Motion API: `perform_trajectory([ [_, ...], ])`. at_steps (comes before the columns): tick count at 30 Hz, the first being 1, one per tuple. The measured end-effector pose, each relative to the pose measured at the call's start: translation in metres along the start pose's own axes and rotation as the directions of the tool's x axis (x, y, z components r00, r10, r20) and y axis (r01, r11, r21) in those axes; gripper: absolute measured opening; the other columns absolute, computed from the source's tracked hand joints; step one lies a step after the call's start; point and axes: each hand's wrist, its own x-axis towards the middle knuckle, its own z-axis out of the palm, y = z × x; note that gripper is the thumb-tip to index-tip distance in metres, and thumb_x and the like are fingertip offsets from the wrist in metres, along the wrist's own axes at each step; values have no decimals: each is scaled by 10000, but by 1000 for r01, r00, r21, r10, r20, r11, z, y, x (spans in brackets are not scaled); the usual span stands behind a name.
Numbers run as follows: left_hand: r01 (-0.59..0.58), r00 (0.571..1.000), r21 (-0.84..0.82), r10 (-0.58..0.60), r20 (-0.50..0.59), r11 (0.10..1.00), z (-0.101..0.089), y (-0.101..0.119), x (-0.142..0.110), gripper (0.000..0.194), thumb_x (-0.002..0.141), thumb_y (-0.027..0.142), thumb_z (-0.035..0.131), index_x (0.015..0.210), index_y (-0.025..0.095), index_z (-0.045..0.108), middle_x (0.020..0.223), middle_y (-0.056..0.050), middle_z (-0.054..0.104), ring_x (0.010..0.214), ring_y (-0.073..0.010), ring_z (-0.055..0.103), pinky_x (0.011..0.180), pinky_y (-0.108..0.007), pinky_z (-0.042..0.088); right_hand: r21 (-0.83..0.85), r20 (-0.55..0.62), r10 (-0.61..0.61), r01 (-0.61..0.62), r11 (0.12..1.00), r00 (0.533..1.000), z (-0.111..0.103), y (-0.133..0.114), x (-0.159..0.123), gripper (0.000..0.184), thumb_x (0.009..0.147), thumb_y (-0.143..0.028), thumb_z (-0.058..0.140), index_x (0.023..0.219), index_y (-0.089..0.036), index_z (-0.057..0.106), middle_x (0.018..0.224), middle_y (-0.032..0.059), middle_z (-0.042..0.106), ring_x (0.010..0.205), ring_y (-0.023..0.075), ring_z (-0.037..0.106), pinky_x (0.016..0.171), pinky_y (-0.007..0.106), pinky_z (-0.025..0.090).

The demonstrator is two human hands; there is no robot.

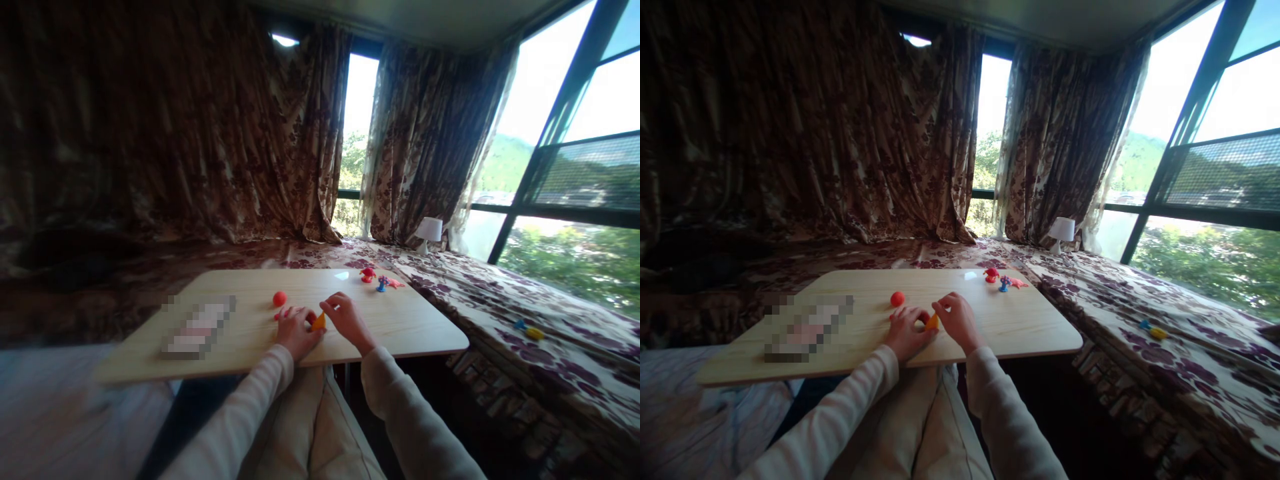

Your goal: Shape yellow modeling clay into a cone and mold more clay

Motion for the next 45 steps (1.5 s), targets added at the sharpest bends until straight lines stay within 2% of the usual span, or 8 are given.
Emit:
perform_trajectory([
  [4,9,1000,-9,-9,10,1000,1,-1,0,230,679,354,645,870,226,631,832,-5,695,965,-240,576,1033,-473,288,0,-15,4,-4,1000,1000,-2,1,0,227,865,-281,538,713,-172,667,746,34,628,694,146,601,657,258,456],
  [7,4,1000,-11,-4,22,1000,2,-3,0,293,682,351,649,952,235,651,860,-7,702,1004,-242,563,1044,-466,270,-4,-16,-3,3,1000,1000,-2,2,-1,161,821,-274,599,708,-175,659,745,27,624,701,149,600,674,263,455],
  [17,-7,996,6,6,85,1000,0,-2,0,206,720,373,635,873,261,718,953,-28,712,1114,-286,517,1051,-491,242,-4,-15,-13,13,1000,1000,2,-1,2,156,795,-228,617,648,-179,638,723,21,611,682,146,586,677,273,453],
  [22,-12,995,16,10,95,1000,-1,-1,0,200,728,366,630,873,260,717,969,-30,709,1100,-277,522,1042,-486,255,25,-24,-9,9,1000,1000,-1,3,2,199,834,-267,566,680,-177,653,732,33,628,682,151,606,652,272,469],
  [29,-30,995,21,28,96,999,0,-2,0,208,734,359,622,886,251,714,980,-40,700,1103,-280,517,1032,-483,270,62,-12,-16,17,998,1000,1,5,5,145,785,-205,594,653,-176,646,730,28,623,670,143,596,632,255,474],
  [35,-49,994,15,47,96,999,-2,-1,-1,199,738,319,604,882,232,710,935,-47,686,1010,-252,551,992,-435,339,104,-20,1,1,995,1000,0,5,6,163,809,-238,567,698,-166,662,754,44,628,696,156,606,626,262,489],
  [40,-63,993,3,62,98,998,-2,-1,-1,237,723,286,611,936,232,701,1014,-56,683,1081,-267,525,1003,-432,346,149,20,3,-6,989,1000,-7,1,3,141,792,-239,586,745,-164,696,799,56,659,728,158,629,640,255,501],
  [45,-70,992,-2,70,103,998,-1,-2,-2,253,713,267,608,943,221,703,1049,-65,677,1113,-273,515,1016,-428,349,174,53,-11,2,985,999,-6,0,2,124,761,-218,606,688,-160,687,767,46,651,690,146,622,612,237,499],
])
